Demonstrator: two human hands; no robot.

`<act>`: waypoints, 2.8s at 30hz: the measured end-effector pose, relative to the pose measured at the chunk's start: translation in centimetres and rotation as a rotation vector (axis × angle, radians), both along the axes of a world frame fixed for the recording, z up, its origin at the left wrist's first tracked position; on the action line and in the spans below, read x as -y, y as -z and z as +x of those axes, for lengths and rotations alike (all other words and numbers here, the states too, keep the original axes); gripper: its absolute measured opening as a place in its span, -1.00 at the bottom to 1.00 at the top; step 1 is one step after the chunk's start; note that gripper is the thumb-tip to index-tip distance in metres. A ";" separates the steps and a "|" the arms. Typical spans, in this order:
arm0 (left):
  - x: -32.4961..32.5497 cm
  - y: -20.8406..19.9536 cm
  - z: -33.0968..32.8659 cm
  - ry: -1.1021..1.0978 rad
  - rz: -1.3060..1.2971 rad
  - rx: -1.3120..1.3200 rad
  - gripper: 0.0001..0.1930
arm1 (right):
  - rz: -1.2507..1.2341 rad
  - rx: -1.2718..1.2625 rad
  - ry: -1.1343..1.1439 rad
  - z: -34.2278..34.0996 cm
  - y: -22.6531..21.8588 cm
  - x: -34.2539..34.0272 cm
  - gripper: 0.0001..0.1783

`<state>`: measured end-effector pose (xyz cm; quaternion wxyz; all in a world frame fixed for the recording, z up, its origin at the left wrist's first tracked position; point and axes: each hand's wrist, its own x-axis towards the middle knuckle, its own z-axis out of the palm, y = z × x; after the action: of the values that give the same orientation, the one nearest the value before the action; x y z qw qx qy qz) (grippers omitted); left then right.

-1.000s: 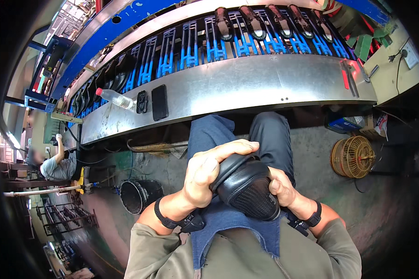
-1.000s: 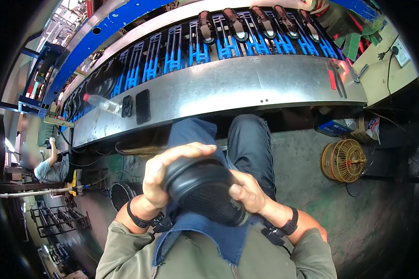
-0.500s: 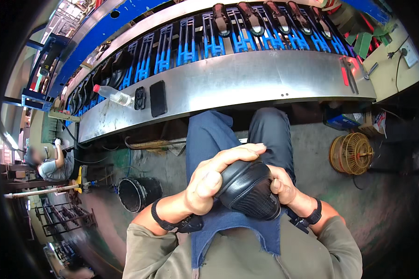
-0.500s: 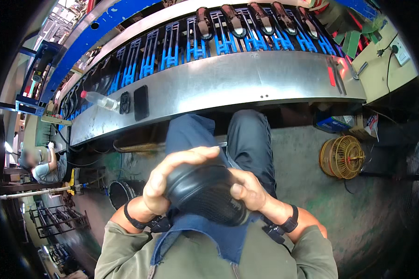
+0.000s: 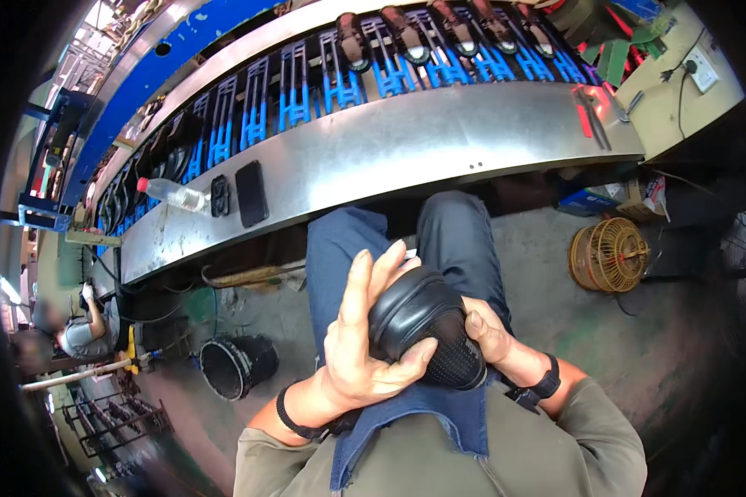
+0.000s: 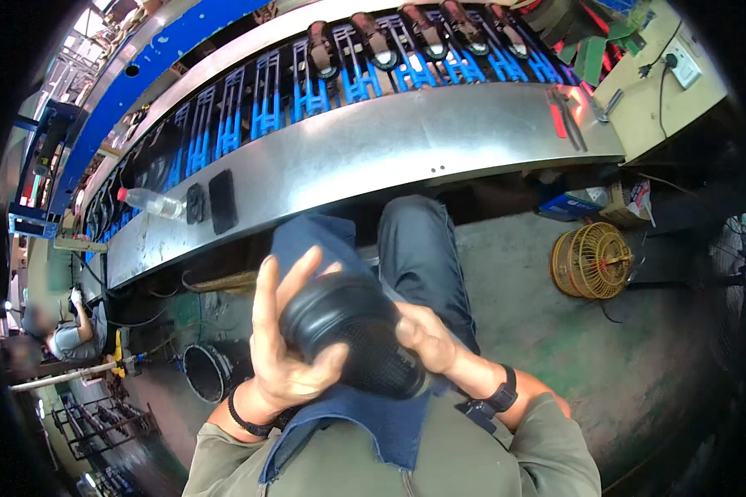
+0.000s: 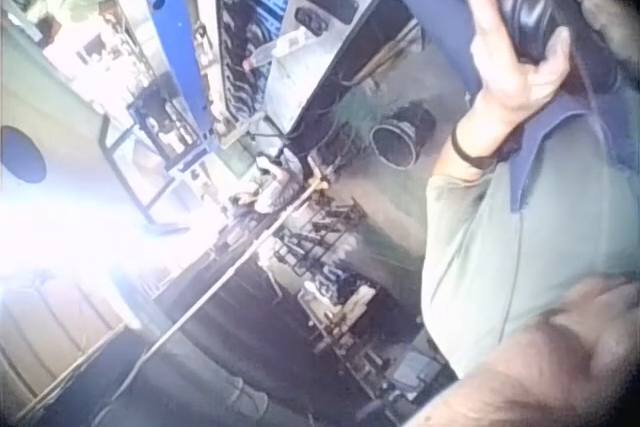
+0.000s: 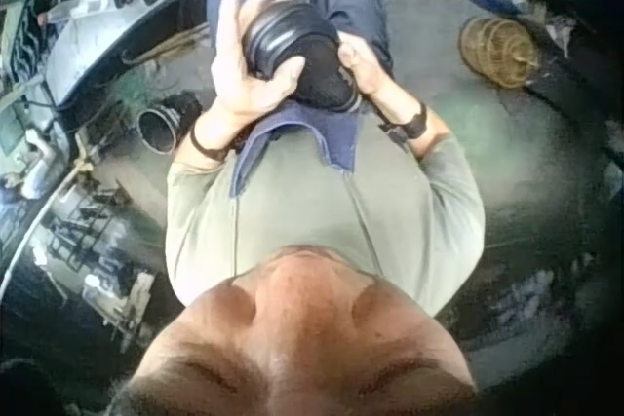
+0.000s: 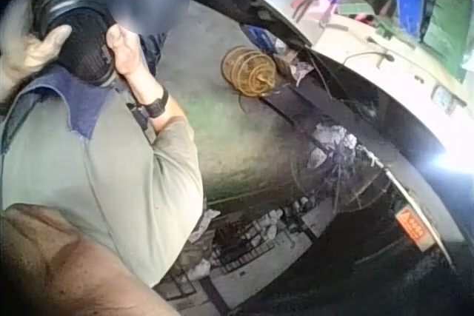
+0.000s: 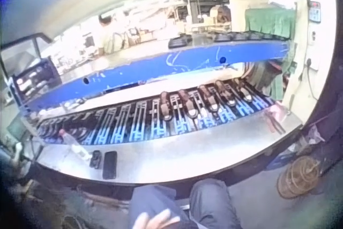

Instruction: Manipulating shoe uppers and soles during the manufacturing process on an assembly line.

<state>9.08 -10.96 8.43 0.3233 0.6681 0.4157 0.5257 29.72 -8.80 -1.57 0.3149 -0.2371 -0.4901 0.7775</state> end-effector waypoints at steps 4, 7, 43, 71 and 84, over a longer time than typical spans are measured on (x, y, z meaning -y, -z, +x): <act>0.3 0.5 -0.1 0.162 -0.159 -0.078 0.08 | -0.354 -0.273 0.038 0.6 -0.1 -0.1 -0.01; -1.8 -1.3 0.3 0.107 -0.010 -0.282 0.01 | -0.559 -0.368 0.144 -0.7 -1.6 -0.2 -0.04; 0.4 4.0 -7.4 0.211 -0.712 0.919 -0.04 | 0.841 0.115 -0.291 -8.4 -10.3 -11.3 -0.31; -1.5 2.5 -5.7 -0.273 -0.384 0.344 -0.26 | 1.240 0.636 0.123 -8.6 -10.8 -4.3 -0.27; -6.6 10.3 -6.1 -0.131 -1.068 1.152 -0.43 | 1.487 0.378 -0.095 -3.8 -4.0 -2.3 -0.20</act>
<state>2.96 -4.32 -1.90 0.7334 0.0188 0.4174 0.5362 25.96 -6.54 2.40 0.2686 -0.0706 -0.9391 0.2026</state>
